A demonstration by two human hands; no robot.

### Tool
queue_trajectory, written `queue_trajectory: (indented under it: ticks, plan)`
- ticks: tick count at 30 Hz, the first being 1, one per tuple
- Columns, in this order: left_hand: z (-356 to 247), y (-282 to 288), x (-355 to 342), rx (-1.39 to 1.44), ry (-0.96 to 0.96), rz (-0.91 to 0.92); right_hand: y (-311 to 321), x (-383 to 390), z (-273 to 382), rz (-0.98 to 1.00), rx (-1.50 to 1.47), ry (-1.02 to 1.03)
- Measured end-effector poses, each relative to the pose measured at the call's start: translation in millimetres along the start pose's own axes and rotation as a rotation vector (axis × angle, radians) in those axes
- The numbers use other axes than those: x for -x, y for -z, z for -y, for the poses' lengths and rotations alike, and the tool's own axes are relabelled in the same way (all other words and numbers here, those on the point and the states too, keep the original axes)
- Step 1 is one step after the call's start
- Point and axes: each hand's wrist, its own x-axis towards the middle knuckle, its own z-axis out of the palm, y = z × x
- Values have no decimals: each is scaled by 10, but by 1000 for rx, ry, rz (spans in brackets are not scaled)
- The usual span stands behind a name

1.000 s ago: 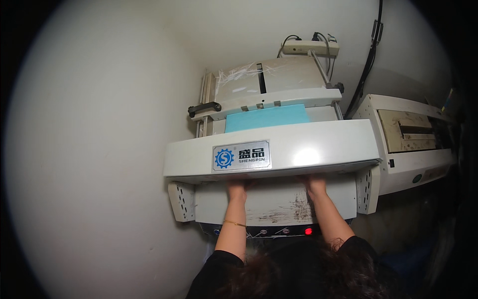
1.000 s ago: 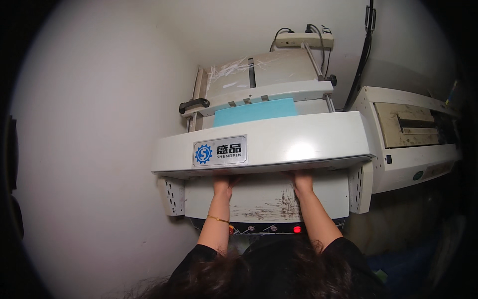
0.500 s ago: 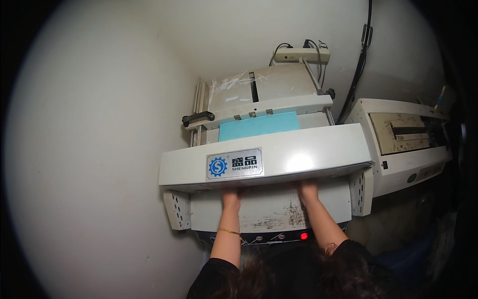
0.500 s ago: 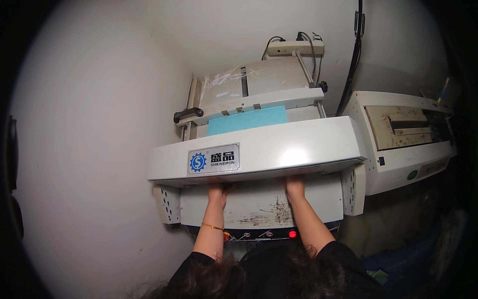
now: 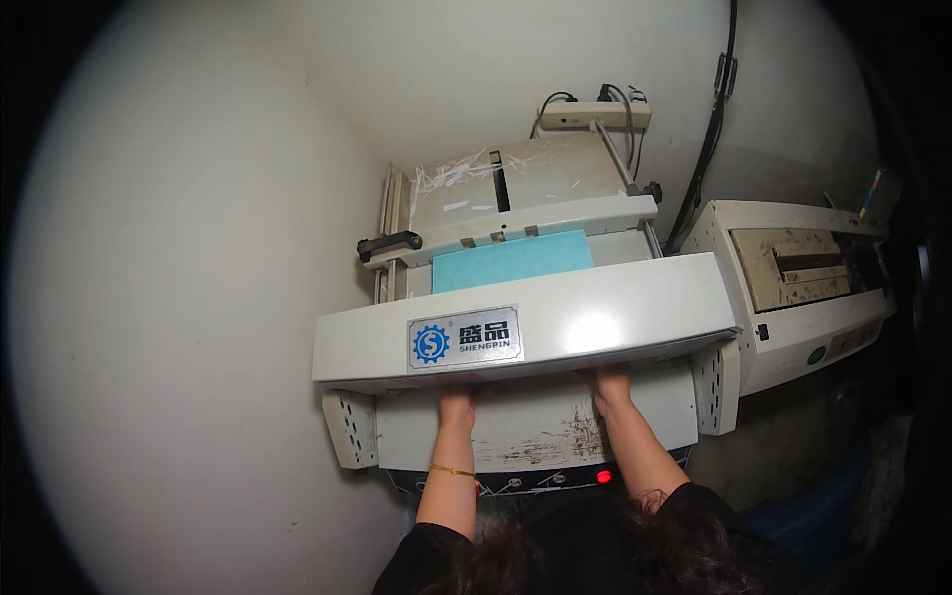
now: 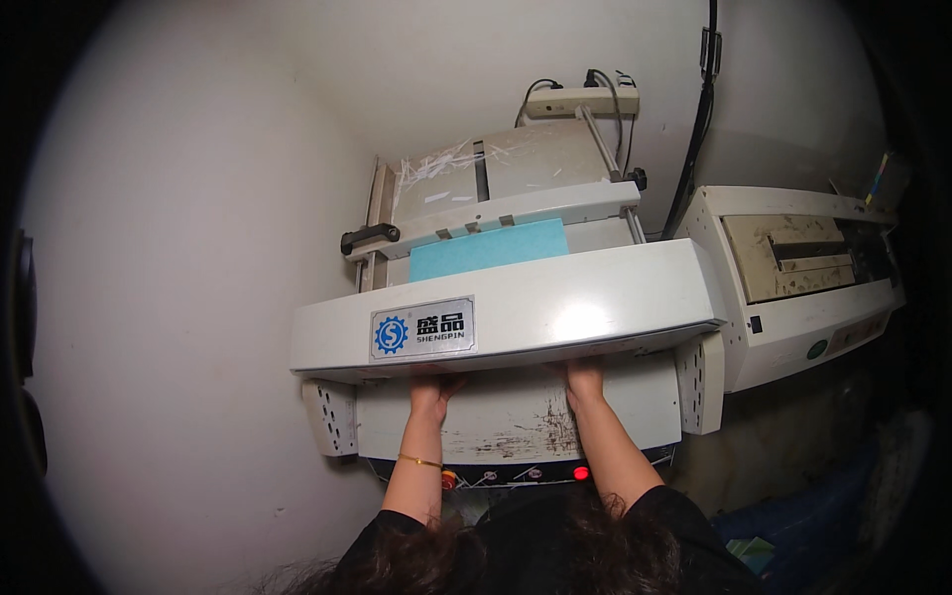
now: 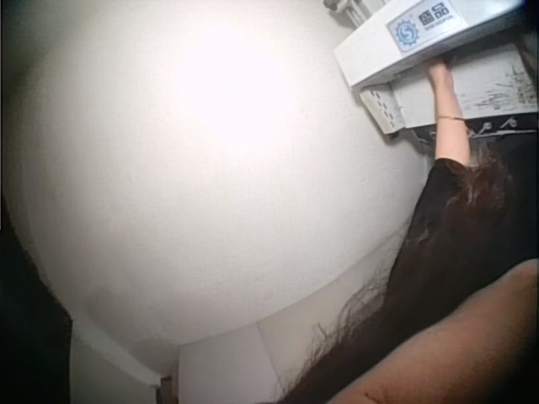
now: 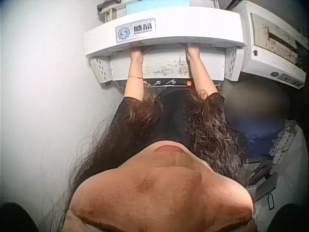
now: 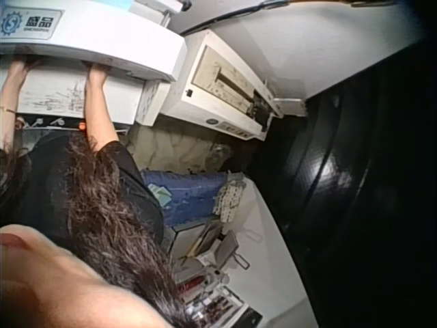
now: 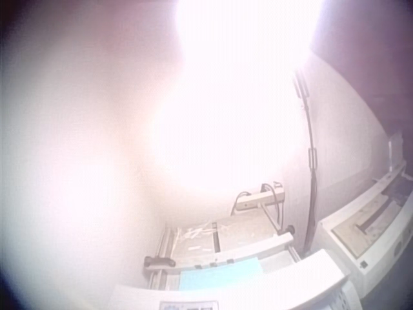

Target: The person operates an electric paper cutter to trim stacks of light blue paper. They load the paper, press the cut button, and remove the trimmed sheets, repeating the process multiple times.

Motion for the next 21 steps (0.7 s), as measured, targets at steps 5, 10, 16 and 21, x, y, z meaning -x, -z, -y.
queue_trajectory:
  ticks: [5, 10, 16, 21]
  plan:
    - [6, -106, 18, -29, 2, -42, 187, -163, -169, 16, 20, 4]
    - [-79, -140, 115, -48, -2, -36, 91, -50, -60, 5, -54, -31]
    - [-59, -153, 63, -32, -2, -63, 51, -68, 20, 78, -3, 1]
    - [-96, -145, 75, -74, 19, -18, 40, -57, 24, 78, -18, -1]
